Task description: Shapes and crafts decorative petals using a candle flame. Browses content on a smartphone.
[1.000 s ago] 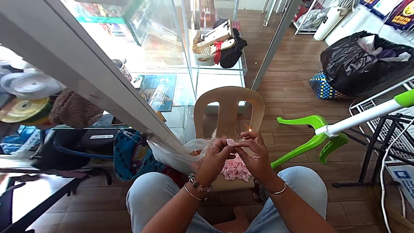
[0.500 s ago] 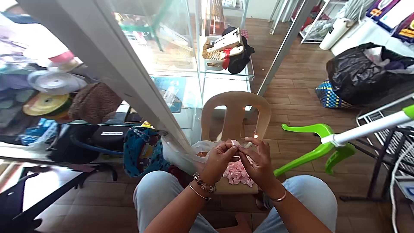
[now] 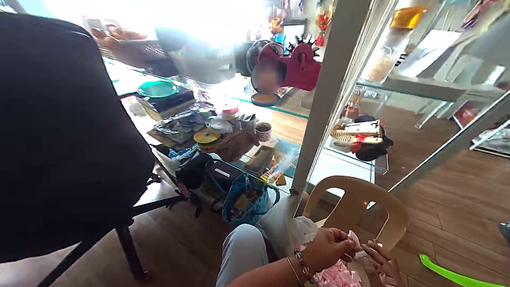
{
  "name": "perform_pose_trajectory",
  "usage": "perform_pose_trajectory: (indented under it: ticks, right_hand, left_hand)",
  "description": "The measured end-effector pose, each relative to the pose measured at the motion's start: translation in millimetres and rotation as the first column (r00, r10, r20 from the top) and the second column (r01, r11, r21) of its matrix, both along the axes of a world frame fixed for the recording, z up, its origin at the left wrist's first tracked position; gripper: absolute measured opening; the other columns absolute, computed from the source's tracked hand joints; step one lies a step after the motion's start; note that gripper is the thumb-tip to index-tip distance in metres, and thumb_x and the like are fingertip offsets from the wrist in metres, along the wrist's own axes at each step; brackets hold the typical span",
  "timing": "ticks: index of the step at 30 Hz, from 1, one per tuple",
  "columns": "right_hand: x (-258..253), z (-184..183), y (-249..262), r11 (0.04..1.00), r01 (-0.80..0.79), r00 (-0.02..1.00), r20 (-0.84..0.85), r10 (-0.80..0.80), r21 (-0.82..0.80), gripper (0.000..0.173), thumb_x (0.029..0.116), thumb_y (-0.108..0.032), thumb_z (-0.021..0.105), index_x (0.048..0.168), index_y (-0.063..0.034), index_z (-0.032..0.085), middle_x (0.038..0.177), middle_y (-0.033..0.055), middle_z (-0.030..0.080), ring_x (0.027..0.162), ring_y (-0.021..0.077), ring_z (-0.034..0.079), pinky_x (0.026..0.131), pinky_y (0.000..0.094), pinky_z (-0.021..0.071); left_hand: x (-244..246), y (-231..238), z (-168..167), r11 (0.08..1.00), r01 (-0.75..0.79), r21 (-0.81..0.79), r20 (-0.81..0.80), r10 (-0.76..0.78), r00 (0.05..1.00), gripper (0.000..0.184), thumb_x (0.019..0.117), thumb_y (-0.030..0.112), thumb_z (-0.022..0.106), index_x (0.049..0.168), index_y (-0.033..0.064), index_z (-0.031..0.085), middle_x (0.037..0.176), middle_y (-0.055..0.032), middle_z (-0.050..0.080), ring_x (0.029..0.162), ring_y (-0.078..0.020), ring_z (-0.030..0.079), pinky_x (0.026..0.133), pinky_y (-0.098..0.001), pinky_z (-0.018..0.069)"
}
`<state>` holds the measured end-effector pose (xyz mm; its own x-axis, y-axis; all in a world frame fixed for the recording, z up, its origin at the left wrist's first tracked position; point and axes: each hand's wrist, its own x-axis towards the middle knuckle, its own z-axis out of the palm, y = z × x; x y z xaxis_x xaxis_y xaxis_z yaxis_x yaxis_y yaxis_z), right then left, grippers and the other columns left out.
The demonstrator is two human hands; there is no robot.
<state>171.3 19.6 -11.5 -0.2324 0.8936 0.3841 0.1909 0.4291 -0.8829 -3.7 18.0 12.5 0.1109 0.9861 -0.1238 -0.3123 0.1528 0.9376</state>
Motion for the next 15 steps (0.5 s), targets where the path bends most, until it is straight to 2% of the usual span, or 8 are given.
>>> perform_pose_trajectory:
  ticks: [2,4,8,12,15]
  right_hand:
    - [-0.6,3.7,0.6,0.979,-0.042,0.992,-0.125,0.017,-0.202,0.037,0.0982,-0.013,0.061,0.123,0.0145,0.061,0.138,0.0215,0.053,0.123,0.0104,0.055,0.1,0.0243,0.05]
    - [-3.8,5.9,0.1,0.937,-0.07,0.98,-0.197,0.002,-0.341,0.029,0.098,-0.01,0.06,0.118,0.0111,0.063,0.132,0.0142,0.057,0.115,0.0083,0.06,0.095,0.0257,0.0537]
    - [-6.2,6.6,1.5,0.9,-0.077,0.954,-0.293,-0.058,-0.429,0.009,0.097,-0.003,0.06,0.1,0.0037,0.066,0.117,0.0041,0.065,0.099,0.0049,0.065,0.085,0.0242,0.0581]
    - [-6.5,16.0,-1.0,0.848,-0.107,0.938,-0.337,-0.087,-0.519,0.008,0.0973,-0.002,0.059,0.101,-0.0004,0.066,0.116,0.0015,0.066,0.102,0.0055,0.065,0.087,0.0261,0.0576]
    - [-4.1,16.0,-0.9,0.818,-0.125,0.919,-0.375,-0.118,-0.562,0.012,0.0986,-0.001,0.056,0.097,-0.0073,0.067,0.111,-0.0028,0.07,0.097,0.0052,0.067,0.084,0.0268,0.059]
  left_hand:
    - [-1.0,-0.1,-5.9,0.988,0.055,0.143,-0.152,-0.033,0.988,0.016,0.1024,0.007,0.057,0.108,-0.0069,0.062,0.091,-0.006,0.068,0.08,-0.0092,0.067,0.077,-0.0286,0.0581]
    - [-1.3,0.0,-9.4,0.97,0.1,0.223,-0.277,-0.035,0.96,0.018,0.1021,0.008,0.058,0.106,-0.0088,0.063,0.087,-0.0084,0.067,0.076,-0.009,0.064,0.074,-0.0272,0.0557]
    - [-3.4,0.7,-7.8,0.961,0.145,0.236,-0.381,-0.046,0.924,0.02,0.1023,0.011,0.06,0.106,-0.0084,0.064,0.086,-0.0102,0.066,0.074,-0.0102,0.062,0.073,-0.0278,0.054]
    - [-5.3,2.2,-9.1,0.942,0.176,0.286,-0.468,-0.023,0.884,0.021,0.102,0.013,0.061,0.104,-0.0071,0.067,0.085,-0.0111,0.066,0.073,-0.012,0.06,0.072,-0.0291,0.0511]
    - [-5.3,2.0,-7.1,0.935,0.199,0.294,-0.499,-0.027,0.866,0.023,0.1021,0.014,0.061,0.104,-0.0082,0.067,0.089,-0.0145,0.066,0.076,-0.0161,0.062,0.074,-0.0325,0.052]
